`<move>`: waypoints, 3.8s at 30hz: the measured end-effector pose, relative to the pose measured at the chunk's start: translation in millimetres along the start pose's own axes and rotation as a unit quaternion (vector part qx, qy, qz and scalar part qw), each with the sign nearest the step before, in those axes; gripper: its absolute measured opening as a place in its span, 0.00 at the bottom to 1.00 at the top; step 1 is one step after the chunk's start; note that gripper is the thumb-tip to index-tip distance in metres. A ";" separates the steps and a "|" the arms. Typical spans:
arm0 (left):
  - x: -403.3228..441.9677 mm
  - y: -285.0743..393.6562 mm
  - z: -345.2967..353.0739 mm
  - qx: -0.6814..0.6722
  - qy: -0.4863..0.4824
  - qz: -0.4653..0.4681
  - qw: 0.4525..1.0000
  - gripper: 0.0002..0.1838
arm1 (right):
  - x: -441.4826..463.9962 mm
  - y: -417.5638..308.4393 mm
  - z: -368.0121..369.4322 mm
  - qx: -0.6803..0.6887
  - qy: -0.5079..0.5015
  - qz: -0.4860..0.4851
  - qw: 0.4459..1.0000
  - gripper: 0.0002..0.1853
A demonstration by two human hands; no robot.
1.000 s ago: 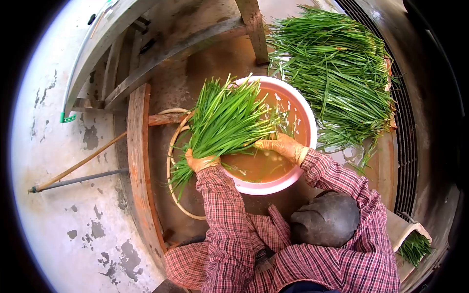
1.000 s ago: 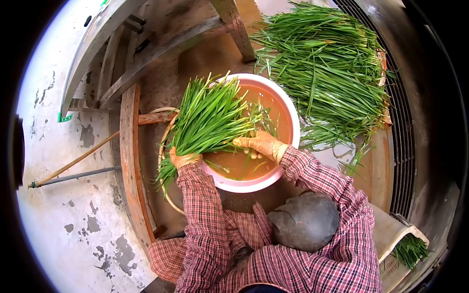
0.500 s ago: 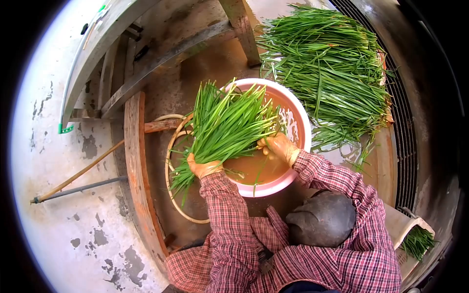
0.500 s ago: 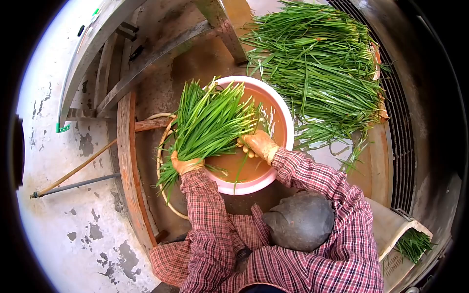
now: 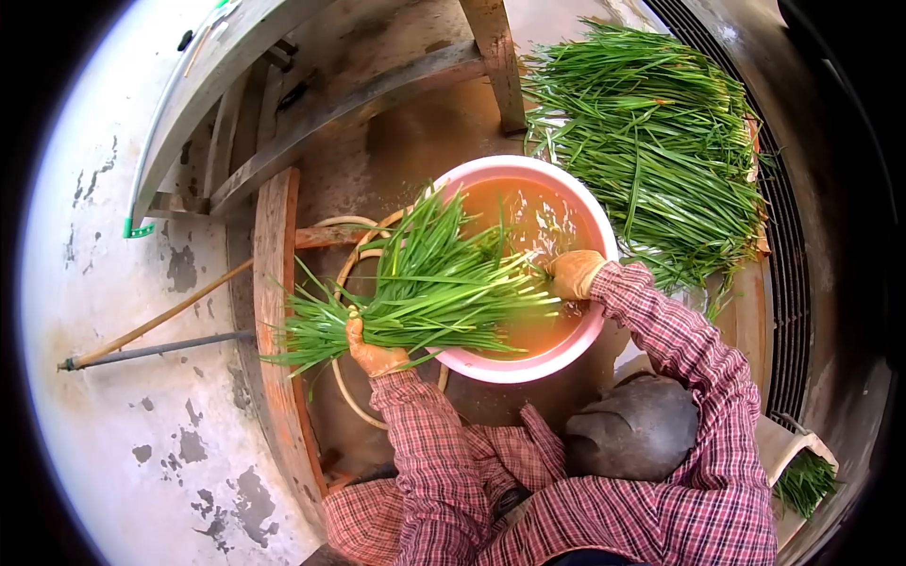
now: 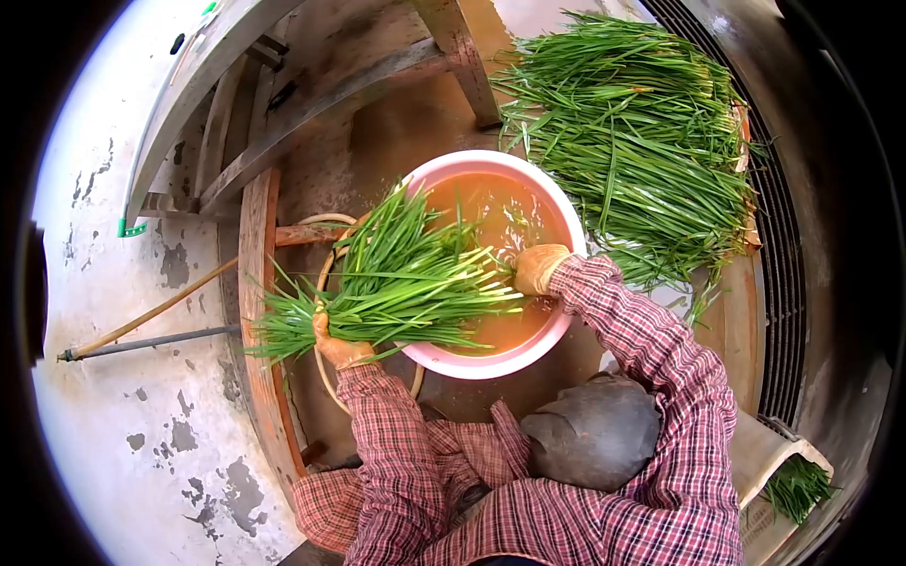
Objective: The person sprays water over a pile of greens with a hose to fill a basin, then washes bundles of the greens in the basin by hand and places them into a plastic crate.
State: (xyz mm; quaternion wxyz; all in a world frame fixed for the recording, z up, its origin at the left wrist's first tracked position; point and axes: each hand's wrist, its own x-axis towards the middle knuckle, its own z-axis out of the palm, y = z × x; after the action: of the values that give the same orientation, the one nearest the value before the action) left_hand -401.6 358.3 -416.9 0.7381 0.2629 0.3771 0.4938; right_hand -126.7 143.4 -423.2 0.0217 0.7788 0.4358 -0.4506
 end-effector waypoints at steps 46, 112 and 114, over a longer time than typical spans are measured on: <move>-40.1 7.9 7.1 -0.021 -0.285 -0.089 0.954 0.18 | -8.9 2.6 -15.0 0.012 0.124 -0.138 0.983 0.17; 18.5 -6.3 -16.7 0.005 0.060 -0.116 0.991 0.12 | -178.1 108.4 57.9 -0.018 0.078 0.205 0.976 0.29; 12.5 -8.4 -8.3 0.005 0.025 -0.095 0.995 0.12 | -173.8 85.9 41.8 0.053 0.199 0.144 0.968 0.30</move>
State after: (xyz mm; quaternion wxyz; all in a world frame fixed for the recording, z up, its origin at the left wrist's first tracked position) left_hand -401.0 366.8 -431.8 0.7709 0.2172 0.4208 0.4260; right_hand -132.5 -42.2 -353.6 -0.0423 0.9072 0.2901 -0.3017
